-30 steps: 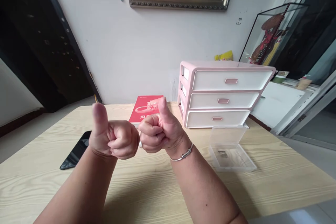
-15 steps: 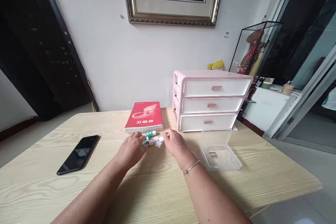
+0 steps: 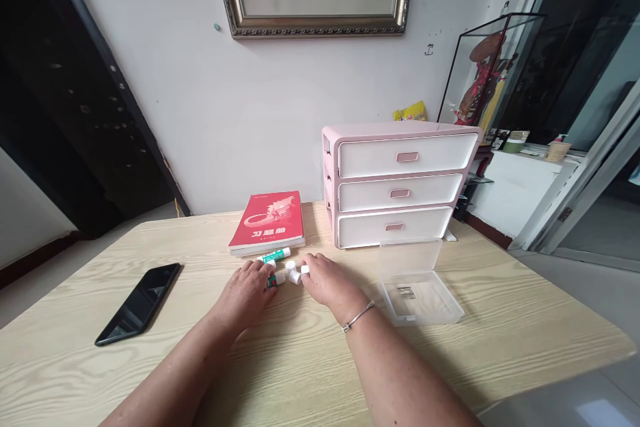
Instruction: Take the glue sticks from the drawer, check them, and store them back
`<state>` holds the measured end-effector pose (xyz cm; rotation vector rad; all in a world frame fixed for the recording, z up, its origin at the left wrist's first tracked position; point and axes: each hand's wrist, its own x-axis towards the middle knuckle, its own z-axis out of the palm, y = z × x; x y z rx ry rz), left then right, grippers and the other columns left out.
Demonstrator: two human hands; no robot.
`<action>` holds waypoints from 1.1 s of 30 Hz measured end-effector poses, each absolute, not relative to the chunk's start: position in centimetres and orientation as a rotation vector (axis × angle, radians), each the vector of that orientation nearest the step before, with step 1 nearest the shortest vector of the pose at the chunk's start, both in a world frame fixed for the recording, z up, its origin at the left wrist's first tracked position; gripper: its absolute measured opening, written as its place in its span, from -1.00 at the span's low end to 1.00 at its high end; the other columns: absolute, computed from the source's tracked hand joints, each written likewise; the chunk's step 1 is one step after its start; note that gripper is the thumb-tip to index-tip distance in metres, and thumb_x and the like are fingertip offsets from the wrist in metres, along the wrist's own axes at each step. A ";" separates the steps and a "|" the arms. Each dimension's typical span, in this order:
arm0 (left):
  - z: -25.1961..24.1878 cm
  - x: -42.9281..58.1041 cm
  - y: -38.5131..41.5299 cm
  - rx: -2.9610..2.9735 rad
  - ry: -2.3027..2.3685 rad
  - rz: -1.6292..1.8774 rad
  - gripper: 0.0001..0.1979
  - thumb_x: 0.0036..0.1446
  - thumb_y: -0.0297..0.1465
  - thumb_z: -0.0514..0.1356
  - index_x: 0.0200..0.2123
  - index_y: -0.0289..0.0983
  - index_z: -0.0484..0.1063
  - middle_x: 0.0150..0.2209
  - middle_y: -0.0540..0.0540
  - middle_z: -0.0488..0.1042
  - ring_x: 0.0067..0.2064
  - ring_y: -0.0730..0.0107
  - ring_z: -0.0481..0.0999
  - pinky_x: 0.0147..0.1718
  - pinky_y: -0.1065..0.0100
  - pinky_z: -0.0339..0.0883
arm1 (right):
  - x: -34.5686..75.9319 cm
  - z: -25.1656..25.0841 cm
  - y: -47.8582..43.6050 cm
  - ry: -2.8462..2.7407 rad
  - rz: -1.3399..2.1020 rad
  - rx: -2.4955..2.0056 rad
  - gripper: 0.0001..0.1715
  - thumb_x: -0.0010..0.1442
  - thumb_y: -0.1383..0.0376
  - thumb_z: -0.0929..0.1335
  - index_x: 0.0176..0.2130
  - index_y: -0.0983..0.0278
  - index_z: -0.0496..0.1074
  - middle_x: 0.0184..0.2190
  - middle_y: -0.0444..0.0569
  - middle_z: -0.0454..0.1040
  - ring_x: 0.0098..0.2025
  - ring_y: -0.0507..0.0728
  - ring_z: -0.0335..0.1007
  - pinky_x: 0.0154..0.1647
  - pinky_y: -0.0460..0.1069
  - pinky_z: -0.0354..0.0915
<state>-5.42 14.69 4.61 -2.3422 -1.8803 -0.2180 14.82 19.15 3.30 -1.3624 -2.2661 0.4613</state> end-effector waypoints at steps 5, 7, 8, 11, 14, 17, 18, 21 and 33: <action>4.5 -5.5 14.5 -2.395 -1.959 -0.174 -0.76 0.22 -0.34 0.13 -0.07 -0.26 0.45 -0.07 -0.25 0.52 0.03 -0.01 0.45 -0.01 0.11 0.26 | 15.1 3.5 19.1 -2.185 0.494 -1.347 -0.85 0.17 0.36 0.32 -0.20 0.28 0.42 -0.30 0.01 0.51 -0.26 0.15 0.38 -0.27 -0.02 0.18; 4.4 -5.8 14.4 -2.418 -1.990 -0.204 -0.78 0.23 -0.34 0.11 -0.13 -0.27 0.47 -0.07 -0.28 0.52 0.02 -0.03 0.45 0.00 0.10 0.26 | 14.9 3.4 19.4 -2.046 0.601 -1.320 -0.87 0.18 0.31 0.33 -0.21 0.27 0.41 -0.38 -0.06 0.48 -0.34 0.11 0.35 -0.33 -0.03 0.17; 4.3 -5.9 14.2 -2.438 -2.010 -0.253 -0.78 0.24 -0.34 0.09 -0.15 -0.27 0.47 -0.08 -0.28 0.52 0.01 -0.02 0.45 -0.01 0.11 0.27 | 14.7 3.4 19.5 -1.967 0.689 -1.268 -0.85 0.19 0.28 0.34 -0.20 0.27 0.40 -0.40 -0.09 0.46 -0.36 0.09 0.34 -0.35 -0.04 0.18; 4.4 -6.6 13.5 -2.574 -2.047 -0.588 -0.75 0.27 -0.30 0.05 -0.10 -0.27 0.43 -0.07 -0.26 0.50 -0.04 0.06 0.47 -0.08 0.17 0.31 | 13.8 3.7 19.2 -1.769 0.985 -0.997 -0.74 0.21 0.19 0.36 -0.14 0.28 0.38 -0.42 -0.14 0.42 -0.39 0.04 0.33 -0.37 -0.06 0.23; 4.9 -7.1 12.5 -2.737 -2.024 -1.028 -0.69 0.31 -0.20 0.04 -0.02 -0.24 0.38 -0.13 -0.18 0.50 -0.12 0.16 0.47 -0.15 0.22 0.33 | 13.2 4.7 17.9 -1.689 1.131 -0.801 -0.70 0.24 0.14 0.37 -0.12 0.28 0.36 -0.39 -0.13 0.41 -0.38 0.03 0.34 -0.33 -0.04 0.28; 5.8 -7.3 11.5 -2.857 -2.060 -1.268 -0.61 0.33 -0.10 0.01 0.03 -0.24 0.33 -0.27 -0.10 0.48 -0.24 0.24 0.45 -0.21 0.25 0.33 | 13.1 5.5 16.6 -1.683 1.181 -0.739 -0.69 0.25 0.13 0.37 -0.09 0.27 0.35 -0.37 -0.12 0.41 -0.37 0.03 0.33 -0.32 -0.03 0.30; 6.1 -7.3 11.3 -2.898 -2.065 -1.312 -0.59 0.33 -0.08 0.01 0.04 -0.25 0.32 -0.30 -0.08 0.47 -0.27 0.27 0.44 -0.22 0.26 0.33 | 13.1 5.7 16.4 -1.675 1.197 -0.727 -0.68 0.25 0.12 0.37 -0.08 0.26 0.35 -0.36 -0.12 0.40 -0.37 0.03 0.33 -0.32 -0.03 0.30; 6.7 -7.4 10.9 -2.986 -2.014 -1.414 -0.58 0.34 -0.07 0.01 0.06 -0.24 0.31 -0.29 -0.05 0.44 -0.29 0.33 0.41 -0.23 0.30 0.32 | 13.3 5.8 16.1 -1.630 1.250 -0.712 -0.65 0.25 0.10 0.37 -0.07 0.25 0.34 -0.34 -0.11 0.40 -0.36 0.03 0.33 -0.33 -0.04 0.31; 6.7 -7.6 10.6 -2.959 -1.962 -1.488 -0.60 0.33 -0.12 0.04 0.06 -0.24 0.37 -0.21 -0.08 0.47 -0.23 0.30 0.40 -0.24 0.34 0.29 | 13.2 5.6 15.7 -1.697 1.227 -0.692 -0.66 0.28 0.09 0.35 -0.03 0.23 0.35 -0.27 -0.06 0.44 -0.29 0.07 0.36 -0.23 0.01 0.34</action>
